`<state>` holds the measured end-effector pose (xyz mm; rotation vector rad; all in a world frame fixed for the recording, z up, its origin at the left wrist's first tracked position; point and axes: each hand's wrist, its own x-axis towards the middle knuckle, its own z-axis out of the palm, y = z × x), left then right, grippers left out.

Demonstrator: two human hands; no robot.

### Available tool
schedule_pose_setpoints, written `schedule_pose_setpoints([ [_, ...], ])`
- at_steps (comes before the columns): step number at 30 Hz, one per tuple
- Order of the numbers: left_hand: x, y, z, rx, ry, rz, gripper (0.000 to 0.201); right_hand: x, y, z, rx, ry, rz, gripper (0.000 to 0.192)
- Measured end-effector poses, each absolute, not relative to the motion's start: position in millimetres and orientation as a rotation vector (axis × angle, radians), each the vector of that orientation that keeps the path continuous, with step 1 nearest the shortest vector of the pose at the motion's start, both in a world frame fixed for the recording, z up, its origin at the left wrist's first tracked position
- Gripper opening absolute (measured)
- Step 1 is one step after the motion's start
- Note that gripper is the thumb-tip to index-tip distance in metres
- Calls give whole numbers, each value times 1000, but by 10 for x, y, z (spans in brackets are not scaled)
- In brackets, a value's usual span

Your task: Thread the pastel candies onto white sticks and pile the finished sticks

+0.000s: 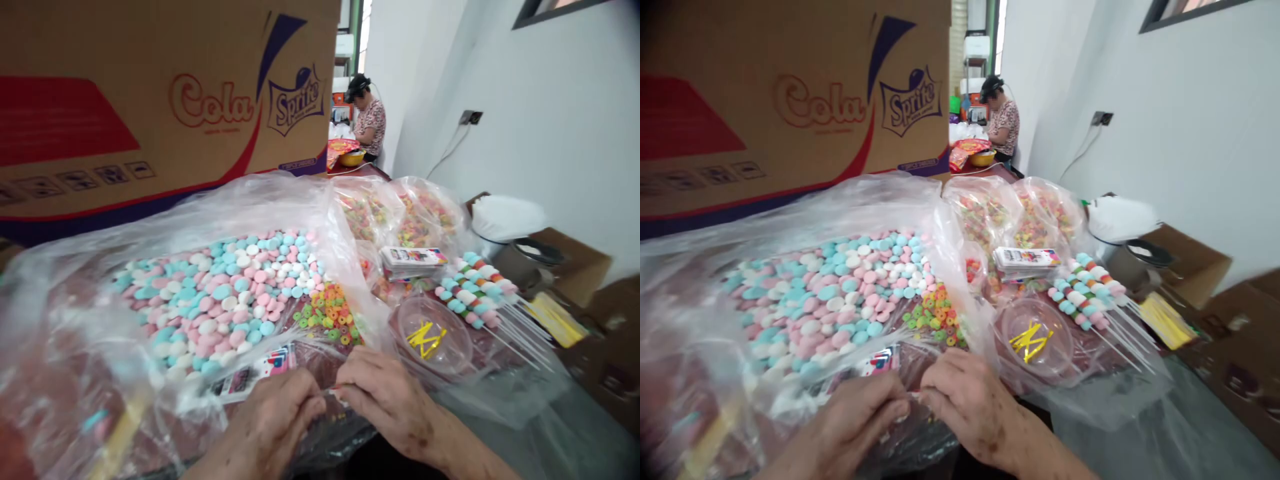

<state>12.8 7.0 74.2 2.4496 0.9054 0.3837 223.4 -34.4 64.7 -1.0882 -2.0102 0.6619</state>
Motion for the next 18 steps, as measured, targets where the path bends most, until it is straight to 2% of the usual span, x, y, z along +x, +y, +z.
schedule_pose_setpoints([
  [4, 112, 30, 776, 2407, 925, 367, 31, 2195, -335, 555, -1066, -2059, 473, 26],
  [9, 85, 21, 785, 2054, 982, 371, 11, 2186, -338, 510, -1062, -2100, 379, 26],
  [12, 54, 37, 749, 2036, 947, 423, 17, 2178, -347, 522, -1061, -2079, 347, 28],
  [14, 31, 41, 725, 2098, 915, 463, 23, 2166, -351, 556, -1086, -2054, 386, 29],
  [18, -2, 53, 685, 2191, 886, 616, 26, 2153, -350, 643, -1177, -1976, 604, 17],
])
